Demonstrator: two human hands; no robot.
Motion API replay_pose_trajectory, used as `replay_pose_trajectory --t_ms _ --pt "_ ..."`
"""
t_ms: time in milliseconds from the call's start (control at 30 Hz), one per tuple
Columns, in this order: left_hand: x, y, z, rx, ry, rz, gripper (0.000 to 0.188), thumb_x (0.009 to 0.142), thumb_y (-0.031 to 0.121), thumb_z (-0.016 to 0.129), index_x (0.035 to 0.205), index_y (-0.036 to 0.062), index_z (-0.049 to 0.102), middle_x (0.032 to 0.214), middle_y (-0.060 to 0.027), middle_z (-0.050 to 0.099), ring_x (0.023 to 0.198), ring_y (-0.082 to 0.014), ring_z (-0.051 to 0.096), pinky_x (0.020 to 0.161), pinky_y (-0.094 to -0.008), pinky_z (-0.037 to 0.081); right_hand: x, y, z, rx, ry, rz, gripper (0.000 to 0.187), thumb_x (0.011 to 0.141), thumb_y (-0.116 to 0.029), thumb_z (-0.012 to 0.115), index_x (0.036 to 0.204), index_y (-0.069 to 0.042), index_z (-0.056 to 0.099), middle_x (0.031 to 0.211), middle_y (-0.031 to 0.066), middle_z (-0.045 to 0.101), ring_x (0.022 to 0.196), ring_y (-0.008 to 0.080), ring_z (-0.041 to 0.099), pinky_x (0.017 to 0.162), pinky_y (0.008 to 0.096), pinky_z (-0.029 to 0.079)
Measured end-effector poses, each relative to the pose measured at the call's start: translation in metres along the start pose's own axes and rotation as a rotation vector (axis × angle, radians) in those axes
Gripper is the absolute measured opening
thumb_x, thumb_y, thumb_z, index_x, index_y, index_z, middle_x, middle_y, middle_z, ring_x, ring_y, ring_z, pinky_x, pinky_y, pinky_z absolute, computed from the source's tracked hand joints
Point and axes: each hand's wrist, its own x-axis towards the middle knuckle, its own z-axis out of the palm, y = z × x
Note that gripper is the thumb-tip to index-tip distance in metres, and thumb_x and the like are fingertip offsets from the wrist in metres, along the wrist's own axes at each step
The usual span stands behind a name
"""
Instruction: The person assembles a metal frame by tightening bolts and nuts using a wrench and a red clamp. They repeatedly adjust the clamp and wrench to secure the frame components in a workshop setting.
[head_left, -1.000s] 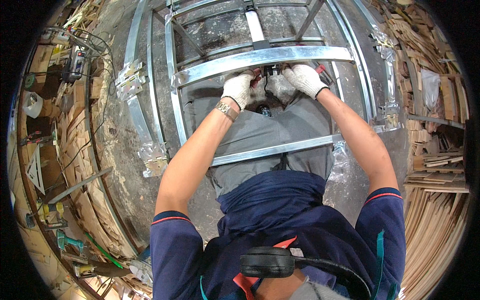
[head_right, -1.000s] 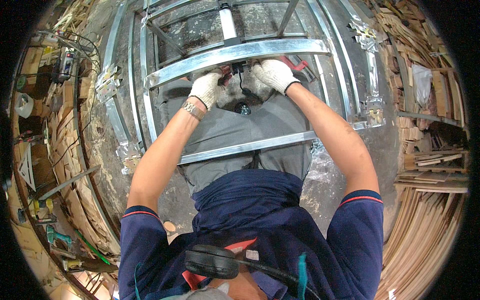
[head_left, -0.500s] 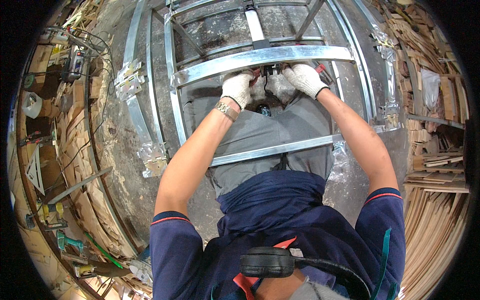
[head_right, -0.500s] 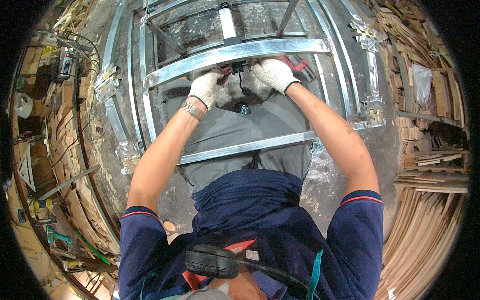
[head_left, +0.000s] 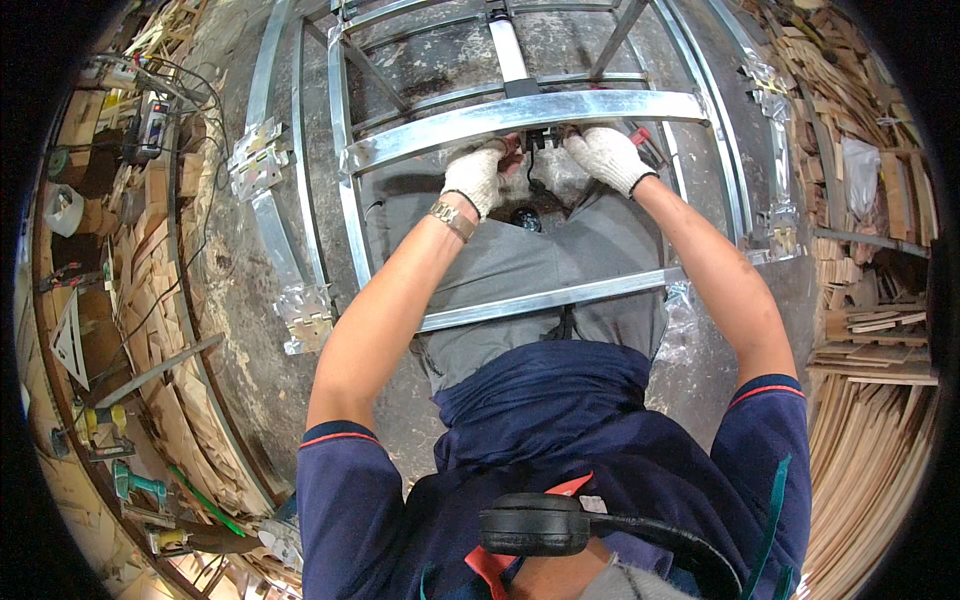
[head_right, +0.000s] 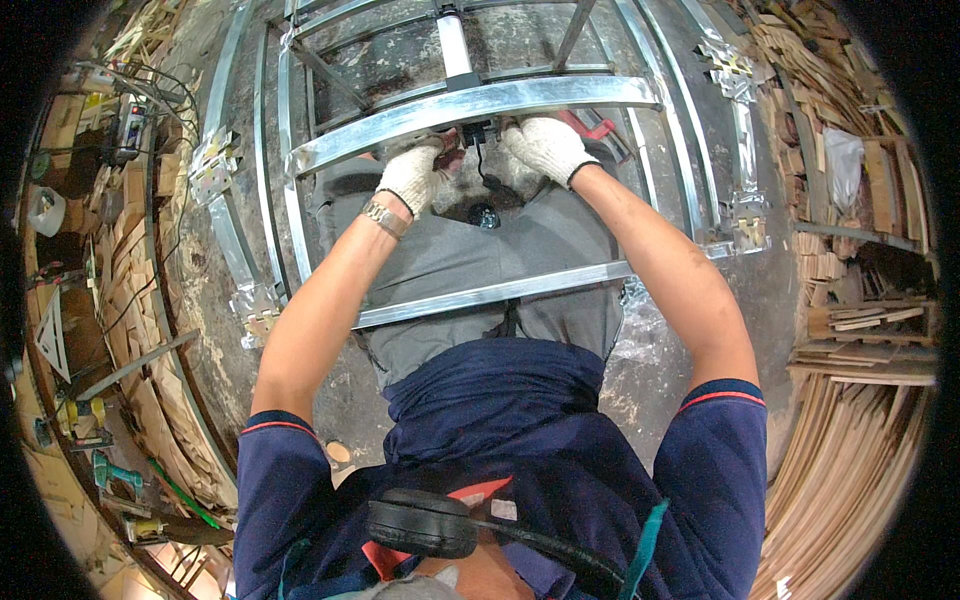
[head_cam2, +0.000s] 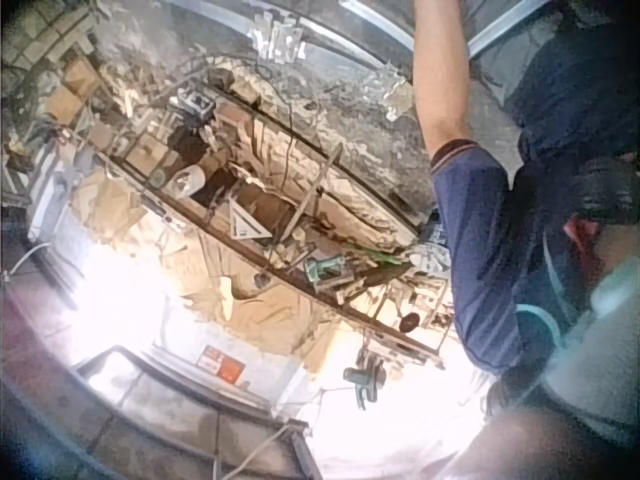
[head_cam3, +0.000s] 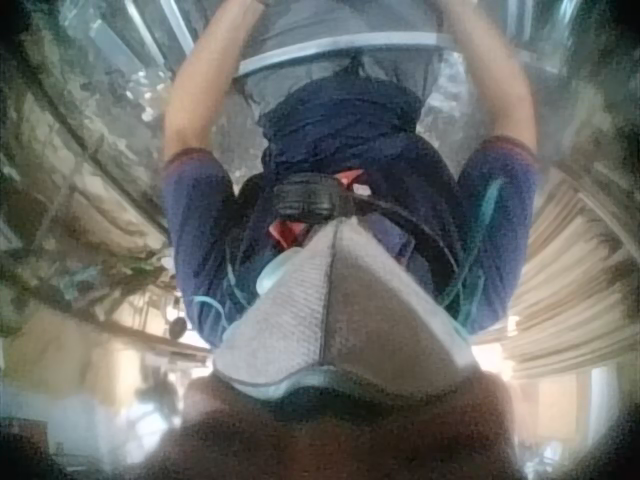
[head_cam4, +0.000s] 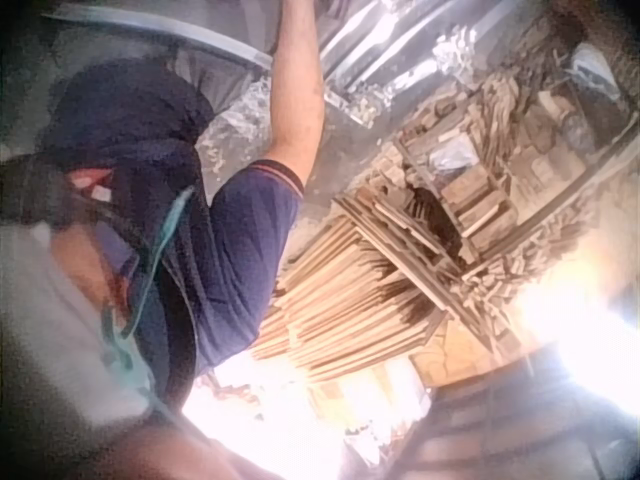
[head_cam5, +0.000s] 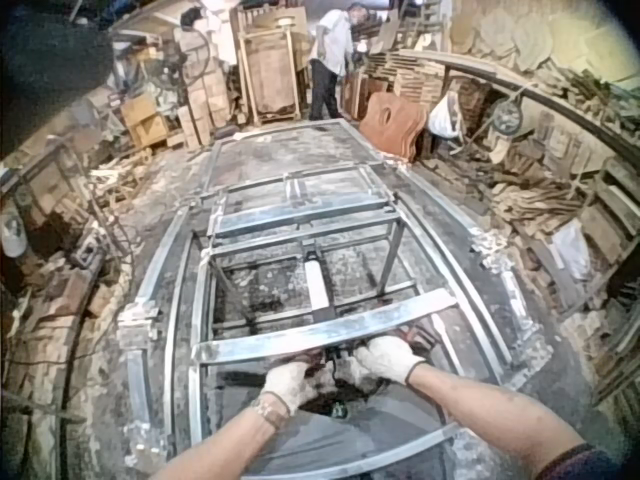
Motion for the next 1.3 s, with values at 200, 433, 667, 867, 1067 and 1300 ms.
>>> replay_pose_trajectory --t_ms 200,433,667,867,1067,1300 --pt "-0.003 0.006 0.0 0.025 -0.007 -0.109 0.017 0.1 0.007 0.054 0.111 0.0049 0.067 0.108 -0.0096 0.069 0.096 -0.0218 0.063 0.074 -0.0349 0.052 0.004 0.006 0.004 -0.053 -0.038 -0.043 0.054 0.097 -0.044 0.044 0.095 0.003 0.071 0.095 0.0293 0.069 0.093 0.0452 0.067 0.086 0.0525 0.052" --pt "-0.005 0.006 0.007 -0.076 0.031 -0.021 0.016 0.098 0.001 0.054 0.108 0.0058 0.066 0.105 -0.0101 0.07 0.09 -0.0203 0.066 0.071 -0.0314 0.055 -0.003 -0.01 -0.014 0.019 -0.061 0.055 0.053 0.096 -0.044 0.044 0.098 0.002 0.071 0.096 0.0291 0.069 0.094 0.0452 0.067 0.086 0.0522 0.052" --pt "0.004 -0.002 -0.001 -0.121 -0.007 0.02 0.022 0.096 -0.006 0.053 0.114 0.0016 0.063 0.112 -0.0141 0.069 0.103 -0.0266 0.066 0.087 -0.0425 0.055 -0.004 -0.013 -0.015 0.034 -0.055 0.075 0.056 0.096 -0.047 0.044 0.092 0.002 0.073 0.093 0.0291 0.07 0.094 0.0454 0.067 0.087 0.052 0.052" --pt "0.01 -0.003 -0.007 -0.158 -0.035 0.029 0.016 0.094 -0.008 0.054 0.102 0.0009 0.064 0.103 -0.0123 0.068 0.092 -0.0233 0.068 0.074 -0.0325 0.058 -0.002 -0.006 -0.011 -0.006 -0.071 0.006 0.055 0.097 -0.046 0.044 0.093 0.001 0.072 0.093 0.0285 0.07 0.092 0.0452 0.067 0.086 0.0527 0.051" --pt "-0.009 0.013 0.005 -0.098 -0.002 -0.103 0.015 0.098 -0.002 0.051 0.103 0.0016 0.064 0.102 -0.0122 0.068 0.095 -0.0229 0.066 0.08 -0.0354 0.057 -0.003 -0.005 -0.011 -0.107 -0.079 -0.098 0.053 0.097 -0.045 0.044 0.096 0.0 0.072 0.095 0.0283 0.07 0.091 0.0443 0.068 0.084 0.0529 0.052" --pt "-0.007 0.011 0.009 -0.114 0.066 -0.084 0.024 0.098 -0.001 0.053 0.12 0.0061 0.061 0.116 -0.0111 0.065 0.105 -0.0263 0.063 0.084 -0.046 0.054 -0.001 -0.002 -0.004 0.002 -0.033 0.006 0.056 0.097 -0.046 0.043 0.089 0.002 0.072 0.09 0.0283 0.069 0.091 0.0442 0.068 0.083 0.0524 0.052"
